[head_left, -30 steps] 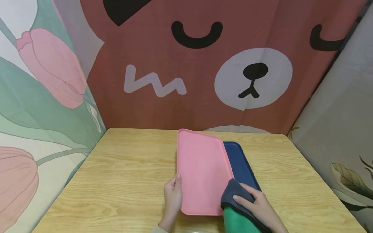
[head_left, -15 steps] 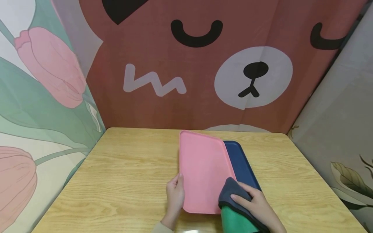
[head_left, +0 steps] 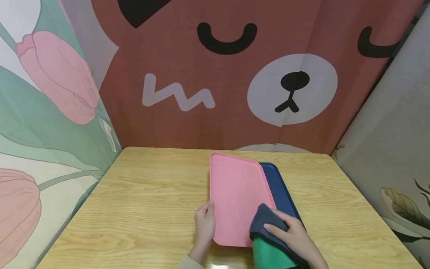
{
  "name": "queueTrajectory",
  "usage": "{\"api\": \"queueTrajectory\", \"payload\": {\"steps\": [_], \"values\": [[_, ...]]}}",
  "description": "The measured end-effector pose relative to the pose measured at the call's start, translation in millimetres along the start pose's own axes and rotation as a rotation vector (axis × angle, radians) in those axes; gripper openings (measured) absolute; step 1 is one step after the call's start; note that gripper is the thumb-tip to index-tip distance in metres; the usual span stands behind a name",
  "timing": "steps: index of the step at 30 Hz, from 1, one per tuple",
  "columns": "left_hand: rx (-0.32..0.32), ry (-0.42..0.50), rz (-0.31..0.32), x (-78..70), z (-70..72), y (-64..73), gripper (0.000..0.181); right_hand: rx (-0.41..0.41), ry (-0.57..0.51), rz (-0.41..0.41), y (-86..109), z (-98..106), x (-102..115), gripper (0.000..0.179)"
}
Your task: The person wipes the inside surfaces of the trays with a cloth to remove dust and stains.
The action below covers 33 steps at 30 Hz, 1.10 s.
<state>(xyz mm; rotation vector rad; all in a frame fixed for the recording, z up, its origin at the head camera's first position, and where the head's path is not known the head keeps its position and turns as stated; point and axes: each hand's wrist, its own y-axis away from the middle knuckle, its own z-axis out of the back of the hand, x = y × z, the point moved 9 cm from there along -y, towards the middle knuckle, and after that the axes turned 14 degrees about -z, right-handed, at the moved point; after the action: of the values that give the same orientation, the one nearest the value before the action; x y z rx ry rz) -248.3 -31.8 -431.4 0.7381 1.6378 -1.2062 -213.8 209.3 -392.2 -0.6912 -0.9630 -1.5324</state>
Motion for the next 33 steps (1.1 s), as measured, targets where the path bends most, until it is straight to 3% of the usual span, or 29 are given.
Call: {"api": "queueTrajectory", "payload": {"steps": [10, 17, 24, 33], "values": [[0.012, 0.023, 0.012, 2.1, -6.2, -0.7, 0.025, -0.003, 0.027, 0.028, 0.2, -2, 4, 0.046], [0.022, 0.029, 0.049, -9.7, -9.5, -1.5, 0.028, 0.007, 0.024, 0.032, 0.2, -2, 4, 0.046], [0.036, 0.011, 0.074, 10.1, -13.3, 0.2, 0.031, 0.008, 0.032, 0.028, 0.4, -3, 5, 0.047], [0.063, 0.043, 0.135, 19.2, -21.3, -3.1, 0.034, 0.033, 0.025, 0.045, 1.2, -7, 8, 0.044]]}}
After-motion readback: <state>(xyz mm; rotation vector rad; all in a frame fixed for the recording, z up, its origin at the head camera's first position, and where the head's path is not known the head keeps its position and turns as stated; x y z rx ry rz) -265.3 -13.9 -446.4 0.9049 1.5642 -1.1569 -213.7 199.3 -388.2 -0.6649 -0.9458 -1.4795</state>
